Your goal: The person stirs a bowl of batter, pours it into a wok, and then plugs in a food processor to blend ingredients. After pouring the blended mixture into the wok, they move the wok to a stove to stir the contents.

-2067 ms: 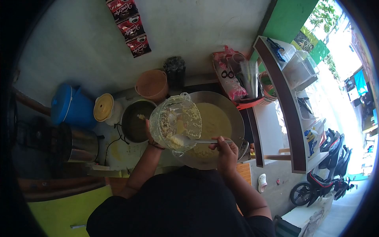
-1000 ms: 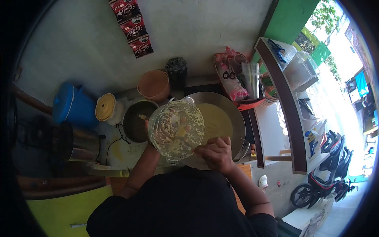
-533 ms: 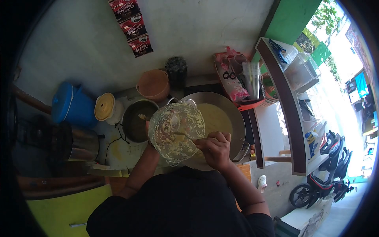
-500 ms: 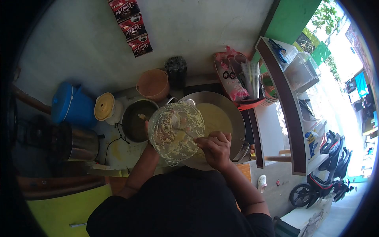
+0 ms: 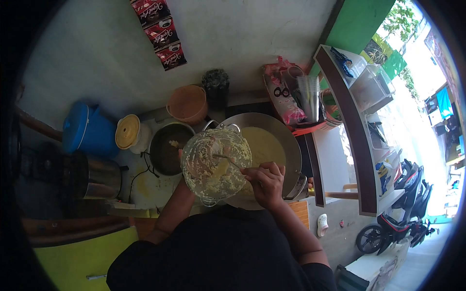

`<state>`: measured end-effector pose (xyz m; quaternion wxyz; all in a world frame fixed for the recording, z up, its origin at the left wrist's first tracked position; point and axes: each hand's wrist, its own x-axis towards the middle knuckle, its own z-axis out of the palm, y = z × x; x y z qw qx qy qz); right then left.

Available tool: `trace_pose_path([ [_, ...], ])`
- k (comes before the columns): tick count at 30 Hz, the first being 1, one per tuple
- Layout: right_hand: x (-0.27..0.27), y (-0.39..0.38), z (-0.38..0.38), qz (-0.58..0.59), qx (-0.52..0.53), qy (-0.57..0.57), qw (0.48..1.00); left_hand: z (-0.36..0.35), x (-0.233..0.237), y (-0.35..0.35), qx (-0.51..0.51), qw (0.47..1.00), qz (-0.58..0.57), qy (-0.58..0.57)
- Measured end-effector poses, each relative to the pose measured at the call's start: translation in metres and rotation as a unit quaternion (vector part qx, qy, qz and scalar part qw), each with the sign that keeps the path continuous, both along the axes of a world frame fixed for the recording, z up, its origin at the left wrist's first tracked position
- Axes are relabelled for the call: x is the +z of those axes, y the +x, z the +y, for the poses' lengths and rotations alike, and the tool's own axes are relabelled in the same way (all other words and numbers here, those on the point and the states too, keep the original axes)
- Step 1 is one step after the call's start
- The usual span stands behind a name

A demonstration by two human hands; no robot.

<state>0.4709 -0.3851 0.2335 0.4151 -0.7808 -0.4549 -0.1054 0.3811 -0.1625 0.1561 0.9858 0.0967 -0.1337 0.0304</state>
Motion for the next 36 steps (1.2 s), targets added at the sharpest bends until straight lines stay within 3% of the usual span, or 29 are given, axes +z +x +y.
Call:
trace_pose_path([
  [3,-0.004,0.0,-0.004,-0.013,-0.001,-0.008,1.0,0.001,0.001,0.0,-0.001,1.0,-0.009,-0.001],
  [10,-0.028,-0.01,-0.005,0.245,-0.012,0.041,0.969,0.001,0.008,0.001,-0.019,0.998,-0.051,-0.006],
  [12,-0.037,-0.013,-0.001,0.339,-0.004,0.071,0.938,0.0,0.007,0.001,-0.019,0.998,-0.065,-0.016],
  [15,-0.029,-0.024,0.003,0.56,-0.016,0.18,0.809,0.0,-0.003,0.0,0.021,1.0,-0.019,-0.009],
  [20,-0.019,-0.022,-0.008,0.576,-0.018,0.164,0.801,0.009,-0.042,-0.009,0.136,0.97,0.186,0.077],
  [25,-0.015,-0.009,-0.023,0.597,-0.059,0.183,0.779,0.008,-0.029,-0.008,0.105,0.99,0.099,-0.003],
  [27,-0.008,-0.005,-0.029,0.593,-0.078,0.244,0.764,0.008,-0.024,-0.009,0.105,0.99,0.091,-0.006],
  [30,0.008,0.001,-0.041,0.517,-0.118,0.305,0.791,0.012,-0.022,-0.01,0.096,0.992,0.074,0.024],
  [33,-0.003,0.007,-0.061,0.226,-0.143,0.205,0.942,0.013,-0.018,-0.012,0.07,0.996,0.046,0.027],
  [35,0.008,0.012,-0.072,0.035,-0.123,0.044,0.991,0.009,-0.008,-0.011,0.057,0.998,0.015,0.009],
  [36,0.013,0.013,-0.073,-0.063,-0.109,-0.037,0.991,0.012,-0.013,-0.012,0.071,0.996,0.047,0.016],
])
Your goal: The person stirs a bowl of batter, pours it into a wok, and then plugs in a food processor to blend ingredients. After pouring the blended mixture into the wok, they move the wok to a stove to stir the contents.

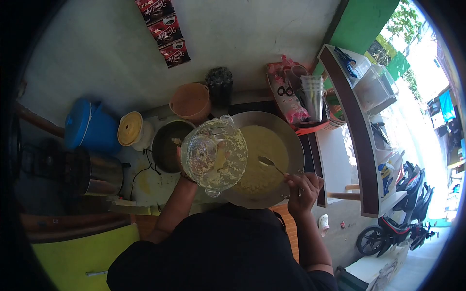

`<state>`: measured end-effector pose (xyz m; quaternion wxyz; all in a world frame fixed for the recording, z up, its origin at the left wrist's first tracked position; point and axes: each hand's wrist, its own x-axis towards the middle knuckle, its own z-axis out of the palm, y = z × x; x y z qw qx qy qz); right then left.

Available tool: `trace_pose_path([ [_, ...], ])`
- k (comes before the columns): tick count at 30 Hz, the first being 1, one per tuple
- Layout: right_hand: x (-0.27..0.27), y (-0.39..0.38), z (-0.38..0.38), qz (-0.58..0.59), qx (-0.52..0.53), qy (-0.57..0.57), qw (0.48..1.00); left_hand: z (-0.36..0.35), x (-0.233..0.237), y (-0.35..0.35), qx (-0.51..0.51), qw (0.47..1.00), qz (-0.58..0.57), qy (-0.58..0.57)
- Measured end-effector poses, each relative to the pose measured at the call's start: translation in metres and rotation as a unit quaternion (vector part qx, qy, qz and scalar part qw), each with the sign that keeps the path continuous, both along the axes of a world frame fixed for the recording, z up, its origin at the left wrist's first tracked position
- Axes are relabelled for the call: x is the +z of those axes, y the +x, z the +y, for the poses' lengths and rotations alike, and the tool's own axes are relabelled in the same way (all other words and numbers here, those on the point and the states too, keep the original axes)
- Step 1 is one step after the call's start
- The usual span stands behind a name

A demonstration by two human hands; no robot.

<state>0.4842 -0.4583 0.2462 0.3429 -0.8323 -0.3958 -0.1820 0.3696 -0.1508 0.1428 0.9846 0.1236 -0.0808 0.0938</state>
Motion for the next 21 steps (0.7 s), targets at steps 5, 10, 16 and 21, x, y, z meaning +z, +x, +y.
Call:
trace_pose_path([
  [5,-0.004,-0.011,0.03,0.13,0.048,0.119,0.983,0.008,-0.039,-0.003,0.04,0.992,0.119,0.003],
  [10,-0.013,-0.02,0.058,0.093,0.132,0.008,0.987,-0.011,0.004,0.01,-0.036,0.999,-0.037,-0.01],
  [16,-0.019,-0.011,0.056,0.146,0.17,-0.011,0.974,-0.011,0.013,0.006,-0.026,0.999,0.001,0.029],
  [21,-0.024,-0.007,0.061,0.182,0.142,0.009,0.973,-0.004,-0.006,0.003,-0.009,0.999,-0.011,-0.046],
])
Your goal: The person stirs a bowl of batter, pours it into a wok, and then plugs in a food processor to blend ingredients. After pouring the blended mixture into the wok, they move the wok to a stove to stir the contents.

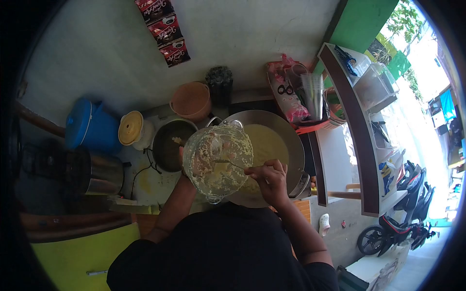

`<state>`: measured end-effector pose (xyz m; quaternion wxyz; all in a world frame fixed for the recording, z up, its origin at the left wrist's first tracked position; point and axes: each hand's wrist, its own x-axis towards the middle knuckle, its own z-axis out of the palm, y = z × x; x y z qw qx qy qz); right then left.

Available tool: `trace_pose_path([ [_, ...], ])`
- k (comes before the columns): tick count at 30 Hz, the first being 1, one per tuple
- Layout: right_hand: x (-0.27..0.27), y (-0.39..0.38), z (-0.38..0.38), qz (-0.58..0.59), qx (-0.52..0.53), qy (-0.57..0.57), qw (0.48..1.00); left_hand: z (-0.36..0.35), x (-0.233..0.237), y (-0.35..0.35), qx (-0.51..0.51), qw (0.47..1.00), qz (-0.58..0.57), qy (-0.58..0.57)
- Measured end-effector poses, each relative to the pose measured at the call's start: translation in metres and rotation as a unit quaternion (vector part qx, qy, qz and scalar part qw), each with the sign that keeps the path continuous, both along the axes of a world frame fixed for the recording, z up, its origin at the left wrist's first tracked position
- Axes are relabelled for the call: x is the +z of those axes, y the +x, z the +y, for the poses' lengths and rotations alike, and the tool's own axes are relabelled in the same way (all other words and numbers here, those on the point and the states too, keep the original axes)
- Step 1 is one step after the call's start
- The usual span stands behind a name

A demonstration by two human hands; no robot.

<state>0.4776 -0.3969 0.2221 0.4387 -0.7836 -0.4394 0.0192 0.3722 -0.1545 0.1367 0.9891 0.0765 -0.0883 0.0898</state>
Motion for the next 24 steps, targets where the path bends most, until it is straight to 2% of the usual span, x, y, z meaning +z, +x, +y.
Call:
trace_pose_path([
  [6,-0.019,0.005,0.0,0.142,0.027,-0.008,0.99,0.005,-0.019,-0.003,0.043,0.997,0.066,-0.016],
  [9,-0.032,0.006,0.0,0.242,0.04,0.05,0.968,0.004,-0.019,-0.002,0.051,0.995,0.078,-0.031],
  [12,-0.034,0.009,-0.002,0.363,0.05,0.097,0.925,0.002,-0.017,0.0,0.05,0.995,0.075,-0.043],
  [15,-0.034,0.014,-0.006,0.486,0.027,0.162,0.858,-0.001,-0.015,0.001,0.051,0.995,0.081,-0.025],
  [20,-0.032,0.028,-0.011,0.482,-0.024,0.168,0.86,-0.003,-0.009,0.004,0.087,0.988,0.124,-0.006],
  [23,-0.034,0.037,-0.016,0.498,-0.063,0.163,0.849,-0.001,-0.008,0.008,0.066,0.983,0.121,-0.119],
  [24,-0.035,0.04,-0.018,0.505,-0.075,0.158,0.845,-0.001,-0.006,0.009,0.065,0.984,0.123,-0.108],
])
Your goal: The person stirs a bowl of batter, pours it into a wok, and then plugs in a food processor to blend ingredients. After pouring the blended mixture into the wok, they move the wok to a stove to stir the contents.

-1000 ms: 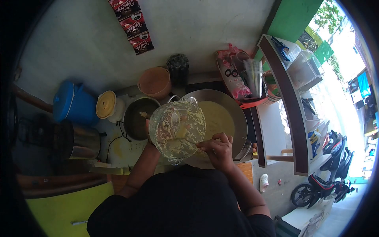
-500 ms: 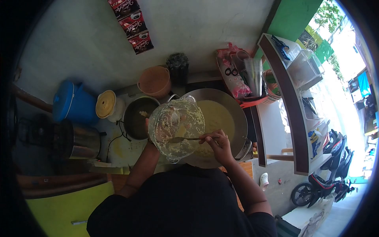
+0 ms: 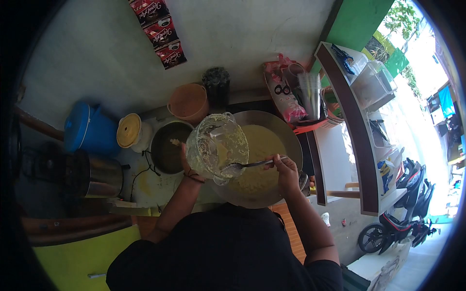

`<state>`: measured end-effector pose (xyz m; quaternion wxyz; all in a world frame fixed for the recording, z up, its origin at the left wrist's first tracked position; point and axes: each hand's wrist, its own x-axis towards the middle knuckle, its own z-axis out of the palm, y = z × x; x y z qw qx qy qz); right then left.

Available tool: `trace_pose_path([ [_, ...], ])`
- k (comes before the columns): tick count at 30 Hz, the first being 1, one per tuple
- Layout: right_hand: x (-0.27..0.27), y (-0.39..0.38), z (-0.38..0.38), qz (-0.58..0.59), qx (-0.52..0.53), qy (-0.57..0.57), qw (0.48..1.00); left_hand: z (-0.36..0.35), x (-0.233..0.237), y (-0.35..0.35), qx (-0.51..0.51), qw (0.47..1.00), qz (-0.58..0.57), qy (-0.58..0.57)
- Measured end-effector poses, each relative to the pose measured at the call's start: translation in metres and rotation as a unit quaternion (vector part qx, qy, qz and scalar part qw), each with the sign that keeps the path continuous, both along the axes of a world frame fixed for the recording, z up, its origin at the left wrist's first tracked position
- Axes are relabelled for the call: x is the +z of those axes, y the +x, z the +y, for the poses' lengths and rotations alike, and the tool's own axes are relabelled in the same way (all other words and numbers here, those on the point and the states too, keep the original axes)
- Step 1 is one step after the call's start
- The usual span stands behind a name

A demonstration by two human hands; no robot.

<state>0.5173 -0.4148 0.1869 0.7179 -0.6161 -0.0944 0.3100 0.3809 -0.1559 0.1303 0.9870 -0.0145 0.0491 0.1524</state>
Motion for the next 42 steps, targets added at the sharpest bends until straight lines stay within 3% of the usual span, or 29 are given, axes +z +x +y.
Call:
trace_pose_path([
  [6,-0.004,0.01,-0.021,0.074,-0.072,0.081,0.991,0.0,0.002,0.003,0.0,0.999,0.02,0.05],
  [10,0.011,0.008,-0.045,-0.189,-0.181,0.008,0.965,0.003,-0.001,0.001,0.009,0.999,-0.009,0.052],
  [11,0.015,0.009,-0.052,-0.327,-0.147,-0.085,0.93,0.005,-0.003,0.001,0.013,0.998,-0.008,0.054],
  [13,0.021,0.011,-0.064,-0.569,-0.065,-0.262,0.777,0.007,-0.005,0.0,0.018,0.998,0.003,0.06],
  [15,0.015,0.003,-0.059,-0.34,-0.171,-0.101,0.919,0.008,-0.003,0.0,0.015,0.997,0.0,0.077],
  [16,0.014,-0.002,-0.054,-0.209,-0.217,-0.016,0.953,0.006,0.001,0.0,0.008,0.996,-0.008,0.091],
  [19,0.025,-0.006,-0.032,-0.179,-0.188,0.01,0.966,0.002,0.005,0.0,-0.014,0.993,-0.003,0.116],
  [22,0.027,-0.013,-0.007,-0.285,-0.11,-0.041,0.951,0.0,-0.002,0.0,-0.033,0.991,0.004,0.13],
  [25,0.031,-0.015,0.014,-0.494,-0.053,-0.165,0.852,-0.002,-0.004,-0.002,-0.042,0.993,-0.023,0.104],
  [31,0.038,-0.021,0.037,-0.543,-0.011,-0.181,0.82,0.0,-0.014,-0.009,-0.053,0.985,-0.004,0.166],
  [34,0.038,-0.024,0.038,-0.516,-0.008,-0.189,0.836,0.0,-0.016,-0.013,-0.061,0.986,-0.021,0.152],
  [38,-0.001,-0.028,0.033,-0.225,-0.041,-0.086,0.97,-0.002,-0.014,-0.013,-0.051,0.987,-0.005,0.155],
  [40,-0.006,-0.032,0.031,-0.076,-0.052,-0.017,0.996,-0.003,-0.012,-0.013,-0.053,0.985,0.0,0.165],
  [42,-0.005,-0.034,0.026,-0.033,-0.046,-0.021,0.998,-0.003,-0.013,-0.012,-0.051,0.985,0.003,0.162],
])
